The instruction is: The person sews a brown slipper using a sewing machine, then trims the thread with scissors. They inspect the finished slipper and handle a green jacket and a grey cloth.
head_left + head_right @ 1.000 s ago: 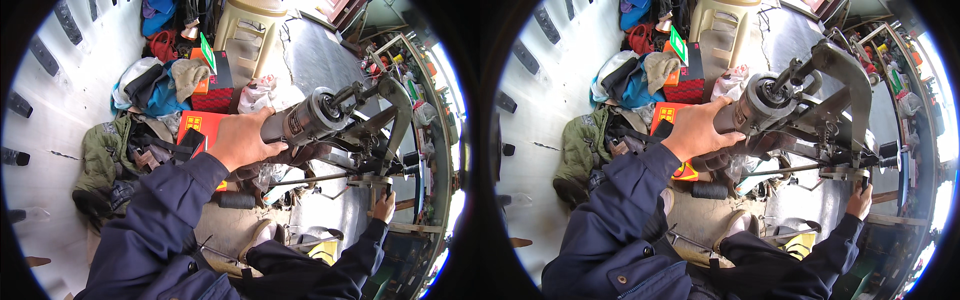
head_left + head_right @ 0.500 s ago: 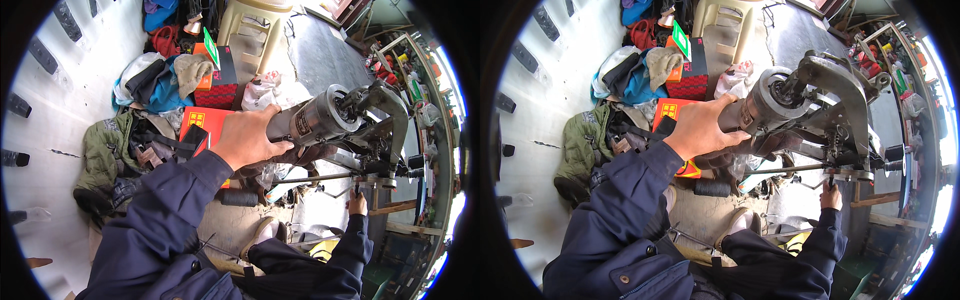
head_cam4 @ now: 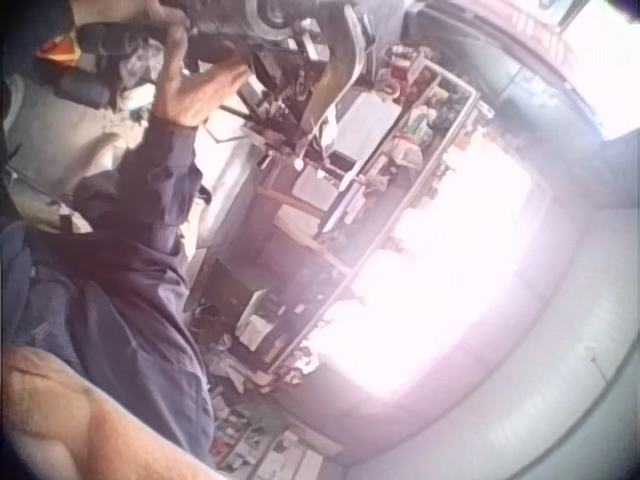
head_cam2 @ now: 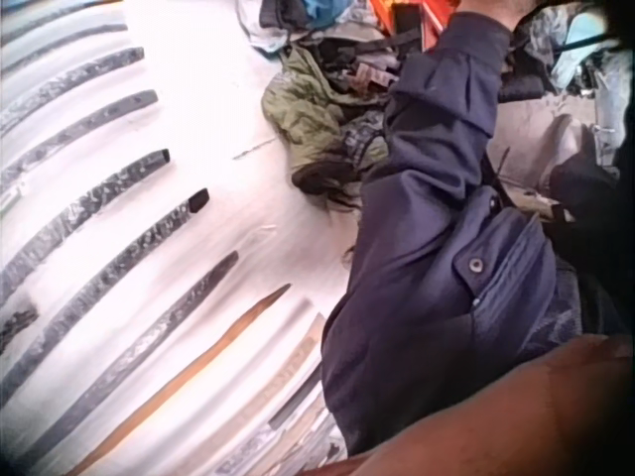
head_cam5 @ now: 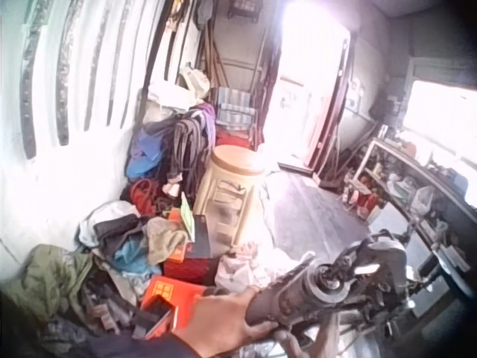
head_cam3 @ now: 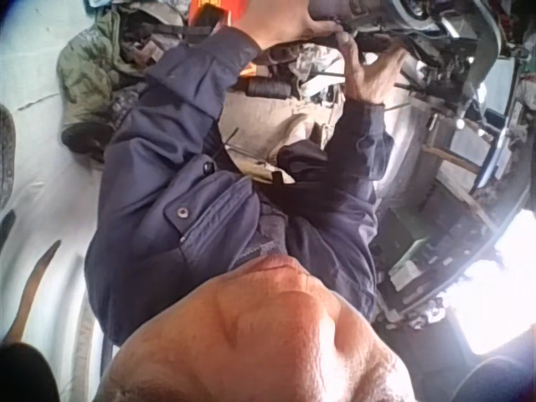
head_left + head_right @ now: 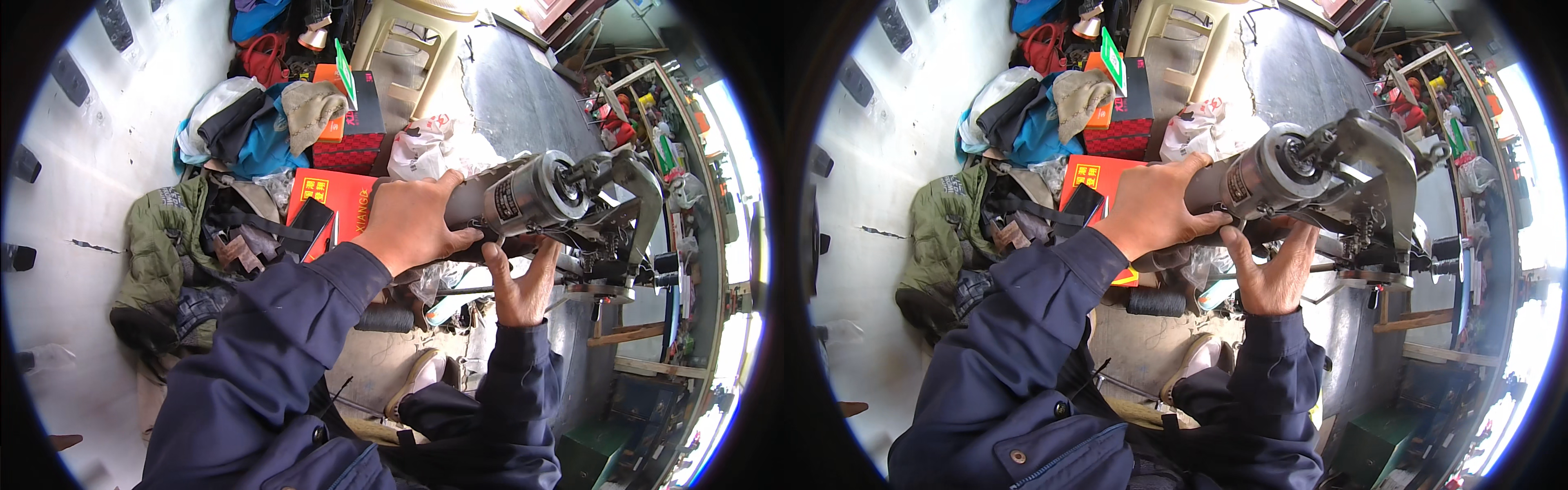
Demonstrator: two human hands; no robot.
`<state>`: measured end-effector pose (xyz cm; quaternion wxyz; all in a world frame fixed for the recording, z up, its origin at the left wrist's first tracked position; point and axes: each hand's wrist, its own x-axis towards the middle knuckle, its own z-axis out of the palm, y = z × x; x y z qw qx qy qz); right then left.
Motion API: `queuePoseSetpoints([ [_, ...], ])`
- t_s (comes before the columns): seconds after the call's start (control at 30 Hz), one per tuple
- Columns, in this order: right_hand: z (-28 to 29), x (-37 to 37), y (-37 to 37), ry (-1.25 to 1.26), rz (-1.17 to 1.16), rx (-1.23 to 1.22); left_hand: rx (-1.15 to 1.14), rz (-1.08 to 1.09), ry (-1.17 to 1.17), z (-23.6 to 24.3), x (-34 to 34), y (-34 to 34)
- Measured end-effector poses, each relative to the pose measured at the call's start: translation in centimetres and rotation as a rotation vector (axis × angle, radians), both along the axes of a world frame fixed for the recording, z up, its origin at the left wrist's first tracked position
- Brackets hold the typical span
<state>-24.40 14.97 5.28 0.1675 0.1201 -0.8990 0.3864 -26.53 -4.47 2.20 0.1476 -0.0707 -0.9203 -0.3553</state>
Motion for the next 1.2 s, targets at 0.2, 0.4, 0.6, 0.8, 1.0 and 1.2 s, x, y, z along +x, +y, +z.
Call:
queuePoseSetpoints([
  [0.2, -0.2, -0.3, -0.5, 0.034, 0.038, 0.125, 0.003, -0.019, -0.035, -0.2, -0.1, -0.1],
  [0.4, -0.3, 0.4, 4.9, 0.005, 0.116, 0.107, -0.03, -0.003, -0.036, 0.4, 0.0, -0.1],
  [0.6, -2.5, 3.4, 20.9, -0.047, -0.504, 0.193, -0.02, -0.005, -0.028, 0.6, -0.2, 0.1],
  [0.8, -7.2, 1.0, 34.4, -0.13, -0.653, 0.582, -0.017, -0.02, -0.014, 0.8, -0.4, 0.3],
  [1.0, -12.4, -1.3, 36.0, -0.331, -0.759, 0.511, -0.026, -0.017, 0.008, 0.5, -0.3, 0.2],
  [1.2, -14.4, -0.2, 30.6, -0.499, -0.491, 0.177, -0.037, -0.023, -0.054, 0.2, -0.4, 0.0],
])
